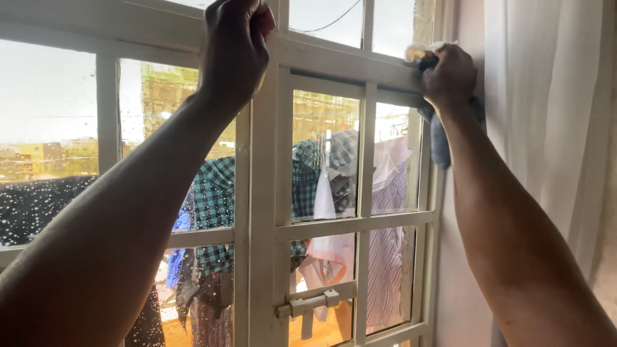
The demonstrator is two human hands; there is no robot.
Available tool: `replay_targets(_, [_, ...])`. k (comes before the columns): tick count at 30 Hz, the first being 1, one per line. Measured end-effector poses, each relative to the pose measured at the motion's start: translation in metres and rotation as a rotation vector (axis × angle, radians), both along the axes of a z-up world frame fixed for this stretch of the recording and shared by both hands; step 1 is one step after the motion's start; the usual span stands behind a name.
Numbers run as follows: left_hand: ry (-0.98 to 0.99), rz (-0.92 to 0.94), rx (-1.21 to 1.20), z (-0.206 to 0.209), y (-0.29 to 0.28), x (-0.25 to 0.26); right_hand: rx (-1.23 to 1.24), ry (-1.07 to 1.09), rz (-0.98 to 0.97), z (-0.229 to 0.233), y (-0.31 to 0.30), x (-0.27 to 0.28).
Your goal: The person wipes the interior surface of a multi-pane window using a cloth. They systematically clean each pane and the white frame, moving from the upper left toward the lower right. The view outside shows hanging laundry and a wall.
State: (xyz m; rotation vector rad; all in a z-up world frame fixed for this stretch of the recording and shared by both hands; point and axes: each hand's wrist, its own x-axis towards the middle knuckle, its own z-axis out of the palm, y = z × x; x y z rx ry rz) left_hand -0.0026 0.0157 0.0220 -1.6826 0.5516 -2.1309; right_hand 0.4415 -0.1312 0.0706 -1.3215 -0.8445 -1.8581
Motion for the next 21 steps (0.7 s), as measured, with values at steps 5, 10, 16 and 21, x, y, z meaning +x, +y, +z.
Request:
replay_targets(5, [0.002,-0.02,-0.007,-0.002,-0.001,-0.001,-0.045,-0.186,0.266,-0.001,0.044,-0.087])
replay_targets(10, [-0.036,-0.028,-0.071,-0.002,0.003,0.008,-0.144,-0.312,0.617,-0.003,0.073,-0.246])
replay_targets(16, [-0.166,0.008,-0.037,0.009,0.014,0.001,-0.472,-0.404,1.038,0.019,0.066,-0.262])
replay_targets(21, [0.098,-0.212,-0.255,0.004,-0.01,0.003,-0.391,0.456,1.145,-0.023,0.004,-0.267])
